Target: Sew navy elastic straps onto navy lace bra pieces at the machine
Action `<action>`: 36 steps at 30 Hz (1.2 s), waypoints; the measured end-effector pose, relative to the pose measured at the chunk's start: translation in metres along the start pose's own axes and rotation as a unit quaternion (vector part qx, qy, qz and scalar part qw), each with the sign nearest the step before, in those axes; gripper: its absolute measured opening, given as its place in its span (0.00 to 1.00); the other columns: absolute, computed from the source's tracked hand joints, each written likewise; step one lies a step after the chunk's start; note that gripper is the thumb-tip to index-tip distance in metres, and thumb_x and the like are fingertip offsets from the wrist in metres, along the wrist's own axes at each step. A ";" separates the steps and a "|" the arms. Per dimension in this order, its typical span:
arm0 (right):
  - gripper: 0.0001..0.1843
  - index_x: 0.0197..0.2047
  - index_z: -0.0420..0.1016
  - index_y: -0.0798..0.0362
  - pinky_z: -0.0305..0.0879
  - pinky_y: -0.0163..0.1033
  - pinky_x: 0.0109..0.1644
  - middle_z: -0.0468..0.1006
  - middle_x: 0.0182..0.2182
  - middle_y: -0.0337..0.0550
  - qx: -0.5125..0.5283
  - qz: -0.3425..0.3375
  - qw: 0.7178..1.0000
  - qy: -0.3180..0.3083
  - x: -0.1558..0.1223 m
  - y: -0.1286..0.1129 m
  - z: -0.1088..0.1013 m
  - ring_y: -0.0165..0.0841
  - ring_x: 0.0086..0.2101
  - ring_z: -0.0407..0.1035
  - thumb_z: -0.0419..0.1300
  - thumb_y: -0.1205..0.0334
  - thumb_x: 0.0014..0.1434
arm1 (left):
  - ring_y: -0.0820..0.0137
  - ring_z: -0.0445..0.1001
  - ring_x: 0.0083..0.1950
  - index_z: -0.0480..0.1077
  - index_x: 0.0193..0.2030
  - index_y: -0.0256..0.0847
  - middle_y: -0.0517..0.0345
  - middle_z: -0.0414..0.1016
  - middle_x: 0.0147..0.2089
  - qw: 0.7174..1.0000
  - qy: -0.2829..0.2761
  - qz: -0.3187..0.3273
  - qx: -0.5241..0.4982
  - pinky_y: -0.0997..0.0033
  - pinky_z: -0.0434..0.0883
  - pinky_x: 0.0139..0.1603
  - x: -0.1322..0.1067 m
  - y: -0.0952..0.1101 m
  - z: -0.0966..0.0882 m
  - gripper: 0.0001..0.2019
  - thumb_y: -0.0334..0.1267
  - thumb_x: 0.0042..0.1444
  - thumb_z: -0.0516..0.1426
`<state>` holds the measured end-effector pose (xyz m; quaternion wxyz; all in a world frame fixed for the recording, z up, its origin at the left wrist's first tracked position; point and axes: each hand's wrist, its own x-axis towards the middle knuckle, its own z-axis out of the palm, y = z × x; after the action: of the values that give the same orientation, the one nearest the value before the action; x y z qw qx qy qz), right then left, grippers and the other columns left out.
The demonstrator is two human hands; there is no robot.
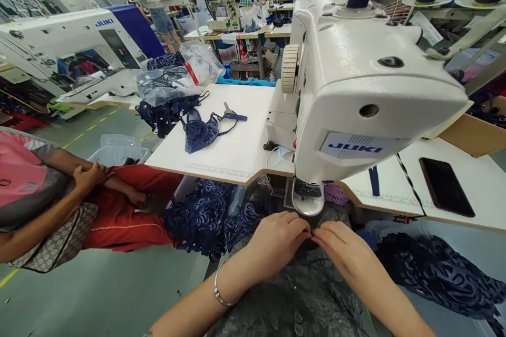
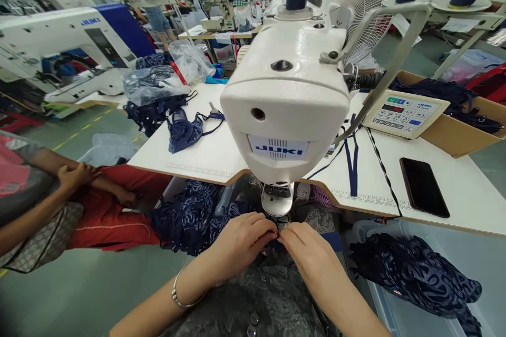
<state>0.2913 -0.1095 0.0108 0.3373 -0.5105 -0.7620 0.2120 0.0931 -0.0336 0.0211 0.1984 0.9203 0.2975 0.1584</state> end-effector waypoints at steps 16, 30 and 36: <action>0.16 0.36 0.79 0.52 0.66 0.37 0.43 0.75 0.37 0.43 0.377 0.270 0.880 0.105 -0.005 0.020 0.042 0.38 0.39 0.69 0.62 0.47 0.64 | 0.74 0.73 0.36 0.70 0.37 0.35 0.58 0.74 0.35 0.941 -0.021 -0.168 -0.292 0.77 0.70 0.35 0.003 -0.005 0.024 0.09 0.39 0.62 0.56; 0.14 0.40 0.74 0.49 0.68 0.37 0.42 0.73 0.37 0.42 0.496 0.238 0.813 0.192 -0.004 0.017 0.063 0.36 0.38 0.69 0.65 0.48 0.61 | 0.75 0.68 0.31 0.68 0.33 0.38 0.61 0.69 0.31 0.987 0.048 -0.090 -0.128 0.77 0.61 0.29 -0.002 0.009 0.023 0.04 0.31 0.60 0.56; 0.07 0.35 0.75 0.50 0.69 0.37 0.40 0.74 0.34 0.41 0.423 0.170 0.863 0.218 -0.009 0.020 0.057 0.35 0.36 0.70 0.68 0.59 0.59 | 0.72 0.67 0.31 0.69 0.36 0.38 0.58 0.68 0.30 0.995 0.092 -0.015 -0.039 0.75 0.63 0.29 -0.007 0.013 0.022 0.12 0.37 0.68 0.48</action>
<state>0.2648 -0.1086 -0.0444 0.6372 -0.4739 -0.4075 0.4508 0.1028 -0.0538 0.0067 0.2082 0.8888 0.3223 0.2505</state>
